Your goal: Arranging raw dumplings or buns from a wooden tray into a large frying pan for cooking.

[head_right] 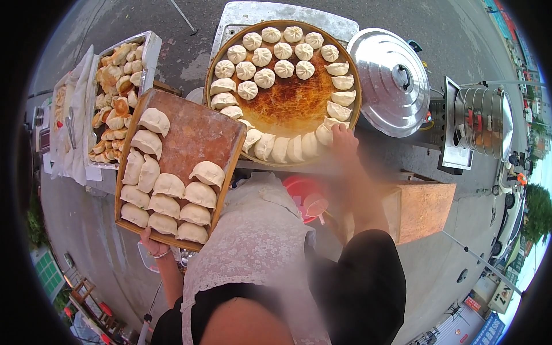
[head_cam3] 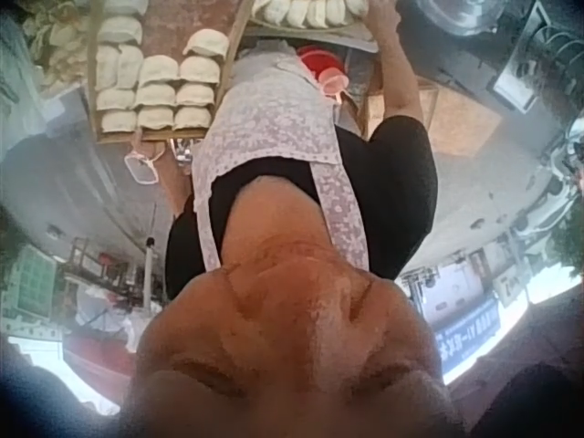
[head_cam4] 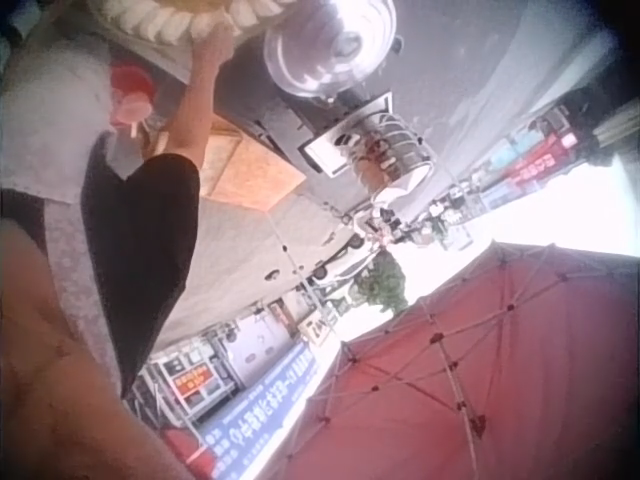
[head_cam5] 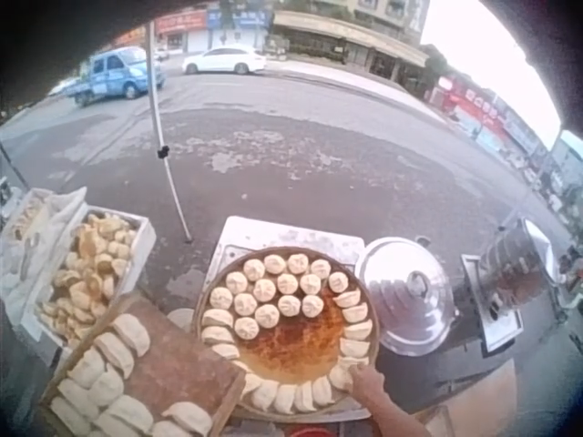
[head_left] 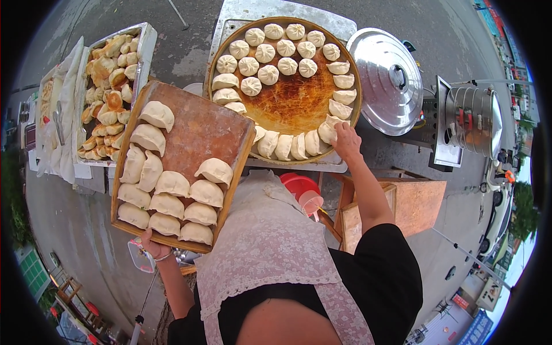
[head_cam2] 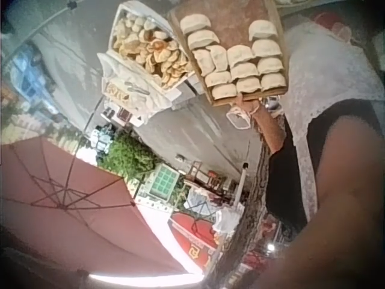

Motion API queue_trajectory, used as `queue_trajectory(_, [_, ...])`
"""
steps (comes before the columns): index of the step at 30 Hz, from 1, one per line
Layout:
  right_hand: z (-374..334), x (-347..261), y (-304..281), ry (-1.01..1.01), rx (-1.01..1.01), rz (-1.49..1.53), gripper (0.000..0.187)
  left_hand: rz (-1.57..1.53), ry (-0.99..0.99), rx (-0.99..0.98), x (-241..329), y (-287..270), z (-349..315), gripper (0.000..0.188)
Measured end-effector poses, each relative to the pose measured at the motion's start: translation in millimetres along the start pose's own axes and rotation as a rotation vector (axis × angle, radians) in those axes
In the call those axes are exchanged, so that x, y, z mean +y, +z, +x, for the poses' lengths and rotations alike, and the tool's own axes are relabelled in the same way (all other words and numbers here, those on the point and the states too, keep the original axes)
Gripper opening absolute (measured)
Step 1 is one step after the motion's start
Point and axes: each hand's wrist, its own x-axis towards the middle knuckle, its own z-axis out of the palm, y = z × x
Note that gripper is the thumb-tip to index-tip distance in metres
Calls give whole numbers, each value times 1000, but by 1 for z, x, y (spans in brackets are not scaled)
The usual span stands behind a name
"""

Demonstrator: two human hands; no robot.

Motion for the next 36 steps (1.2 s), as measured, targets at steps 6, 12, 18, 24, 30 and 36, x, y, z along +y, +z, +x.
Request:
queue_trajectory(6, [-8, -49, -14, 22, -226, 162, 47, -25, -7, -5, -2, -5, 2, 64])
queue_trajectory(12, [-7, -34, 8, -286, -120, -18, 54, -8, 18, 6, -3, -8, 5, 65])
queue_trajectory(18, [-10, -70, 13, -145, -92, 168, 56, -21, -4, -8, -4, -13, 4, 66])
queue_trajectory(24, [-3, -75, 11, -202, -310, 79, 59, -41, 8, -4, -5, -7, 2, 64])
queue_trajectory(30, [5, -90, 20, -528, -29, 274, 43, 0, 31, 32, -8, -13, 2, 64])
queue_trajectory(36, [20, -80, 25, -712, -191, 264, 36, -30, 41, 29, -11, -6, -2, 65])
